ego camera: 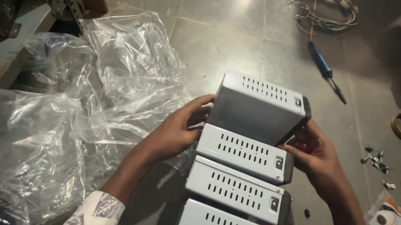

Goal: The person uses a red screwdriver to tighten screws on the back panels of several stacked white electronic devices. They occasionally lift and reposition the devices to access different screw locations.

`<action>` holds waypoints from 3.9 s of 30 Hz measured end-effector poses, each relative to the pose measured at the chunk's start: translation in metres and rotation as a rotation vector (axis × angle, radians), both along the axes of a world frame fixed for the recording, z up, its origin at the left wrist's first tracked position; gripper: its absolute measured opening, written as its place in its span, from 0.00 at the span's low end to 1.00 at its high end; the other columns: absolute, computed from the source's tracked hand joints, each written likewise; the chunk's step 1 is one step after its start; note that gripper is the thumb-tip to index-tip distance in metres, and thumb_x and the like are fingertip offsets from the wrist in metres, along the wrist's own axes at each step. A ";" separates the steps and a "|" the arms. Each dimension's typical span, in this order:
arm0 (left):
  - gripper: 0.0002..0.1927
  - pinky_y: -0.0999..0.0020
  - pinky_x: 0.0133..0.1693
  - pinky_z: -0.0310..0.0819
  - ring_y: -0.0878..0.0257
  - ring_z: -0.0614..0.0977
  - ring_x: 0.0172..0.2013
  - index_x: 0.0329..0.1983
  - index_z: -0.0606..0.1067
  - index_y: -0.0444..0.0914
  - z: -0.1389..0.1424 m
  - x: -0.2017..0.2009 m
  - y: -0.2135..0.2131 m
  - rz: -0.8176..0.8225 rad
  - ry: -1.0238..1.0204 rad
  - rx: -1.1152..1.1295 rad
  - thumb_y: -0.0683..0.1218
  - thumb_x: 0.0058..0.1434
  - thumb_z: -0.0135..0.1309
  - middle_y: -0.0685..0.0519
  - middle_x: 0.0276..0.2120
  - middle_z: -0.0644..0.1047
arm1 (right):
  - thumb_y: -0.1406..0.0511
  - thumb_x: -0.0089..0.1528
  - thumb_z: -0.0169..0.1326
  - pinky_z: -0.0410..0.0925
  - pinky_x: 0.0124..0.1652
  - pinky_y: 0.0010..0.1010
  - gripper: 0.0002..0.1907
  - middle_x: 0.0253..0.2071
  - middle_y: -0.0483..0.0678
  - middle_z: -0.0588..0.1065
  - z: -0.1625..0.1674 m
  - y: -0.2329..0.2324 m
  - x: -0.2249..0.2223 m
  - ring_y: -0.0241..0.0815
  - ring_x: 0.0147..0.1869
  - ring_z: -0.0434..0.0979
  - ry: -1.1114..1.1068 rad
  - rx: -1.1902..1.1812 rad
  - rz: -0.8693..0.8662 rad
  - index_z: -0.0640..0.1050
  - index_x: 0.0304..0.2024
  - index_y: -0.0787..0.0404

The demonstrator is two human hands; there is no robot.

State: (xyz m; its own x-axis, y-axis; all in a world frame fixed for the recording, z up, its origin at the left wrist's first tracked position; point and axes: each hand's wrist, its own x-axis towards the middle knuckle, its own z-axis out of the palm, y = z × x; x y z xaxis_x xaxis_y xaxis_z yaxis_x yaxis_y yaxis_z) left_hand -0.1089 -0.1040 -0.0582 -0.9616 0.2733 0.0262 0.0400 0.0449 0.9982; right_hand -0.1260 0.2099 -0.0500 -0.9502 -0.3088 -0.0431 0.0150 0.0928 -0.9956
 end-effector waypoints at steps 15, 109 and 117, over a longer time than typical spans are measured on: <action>0.30 0.57 0.57 0.75 0.49 0.80 0.57 0.68 0.65 0.48 -0.027 0.018 -0.016 0.068 0.060 -0.536 0.41 0.61 0.52 0.47 0.56 0.79 | 0.76 0.55 0.59 0.66 0.63 0.35 0.38 0.62 0.49 0.73 -0.031 0.008 0.019 0.40 0.66 0.72 0.040 -0.031 0.105 0.66 0.68 0.62; 0.29 0.52 0.69 0.55 0.54 0.69 0.70 0.66 0.70 0.38 0.067 0.293 0.088 0.237 0.922 -1.158 0.50 0.61 0.57 0.43 0.68 0.70 | 0.74 0.67 0.54 0.77 0.53 0.32 0.21 0.50 0.57 0.77 0.068 -0.041 0.335 0.44 0.51 0.83 0.362 0.066 -0.500 0.66 0.62 0.66; 0.50 0.47 0.67 0.54 0.41 0.67 0.68 0.63 0.70 0.26 0.070 0.300 0.093 0.248 0.733 -0.844 0.65 0.48 0.66 0.29 0.64 0.69 | 0.73 0.68 0.56 0.78 0.53 0.30 0.22 0.50 0.55 0.78 0.065 -0.052 0.344 0.42 0.53 0.83 0.403 0.137 -0.444 0.66 0.63 0.65</action>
